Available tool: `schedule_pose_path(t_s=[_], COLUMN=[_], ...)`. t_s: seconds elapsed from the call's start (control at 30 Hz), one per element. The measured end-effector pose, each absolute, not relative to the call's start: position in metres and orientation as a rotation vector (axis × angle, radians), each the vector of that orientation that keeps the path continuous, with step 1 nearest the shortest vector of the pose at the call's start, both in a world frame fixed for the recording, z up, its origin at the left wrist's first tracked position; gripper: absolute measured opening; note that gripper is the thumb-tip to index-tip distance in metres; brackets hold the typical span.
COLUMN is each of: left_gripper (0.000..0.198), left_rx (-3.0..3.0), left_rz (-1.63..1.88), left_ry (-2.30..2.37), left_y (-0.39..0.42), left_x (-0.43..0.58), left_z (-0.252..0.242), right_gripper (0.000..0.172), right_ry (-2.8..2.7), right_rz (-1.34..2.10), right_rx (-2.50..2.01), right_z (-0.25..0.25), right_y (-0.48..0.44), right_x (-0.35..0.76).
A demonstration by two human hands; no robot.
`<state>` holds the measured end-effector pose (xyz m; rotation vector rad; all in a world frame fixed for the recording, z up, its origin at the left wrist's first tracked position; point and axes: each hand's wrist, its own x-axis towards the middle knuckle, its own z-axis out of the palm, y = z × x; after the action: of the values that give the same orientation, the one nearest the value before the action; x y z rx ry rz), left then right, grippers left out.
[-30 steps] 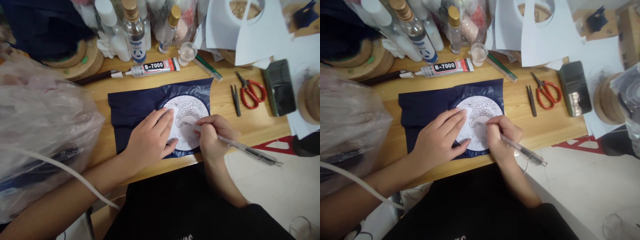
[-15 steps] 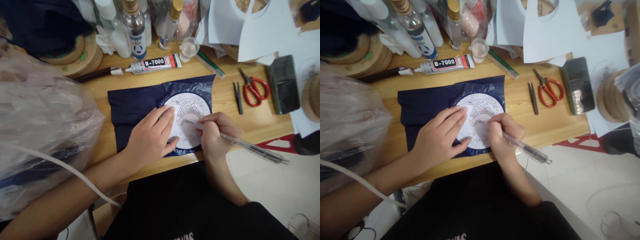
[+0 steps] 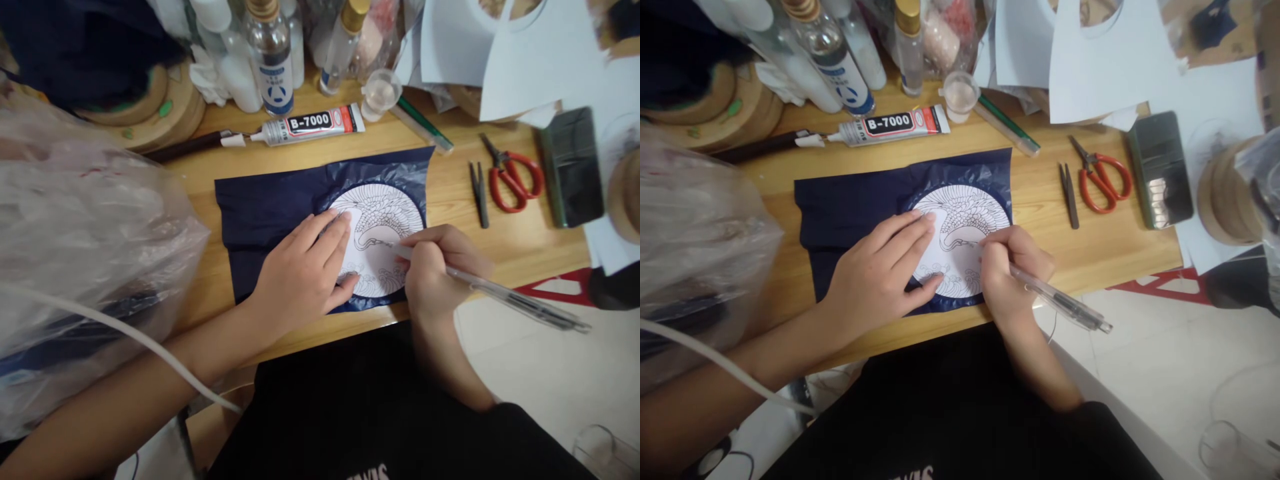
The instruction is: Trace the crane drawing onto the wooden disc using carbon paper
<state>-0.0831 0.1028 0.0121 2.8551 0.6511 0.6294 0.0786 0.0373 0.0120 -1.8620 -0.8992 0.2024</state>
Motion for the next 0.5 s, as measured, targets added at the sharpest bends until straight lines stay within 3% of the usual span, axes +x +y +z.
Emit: schedule_pose_path(t_s=[0.5], left_gripper=[0.043], left_rx=[2.83], left_rz=[0.614], left_ry=[0.651], left_y=[0.1031], left_x=[-0.0841], left_z=[0.0122], right_gripper=[0.019], right_ry=[-0.864], right_rz=[0.169], right_rx=[-1.935], right_z=[0.013], right_y=[0.0357], right_x=[0.0773])
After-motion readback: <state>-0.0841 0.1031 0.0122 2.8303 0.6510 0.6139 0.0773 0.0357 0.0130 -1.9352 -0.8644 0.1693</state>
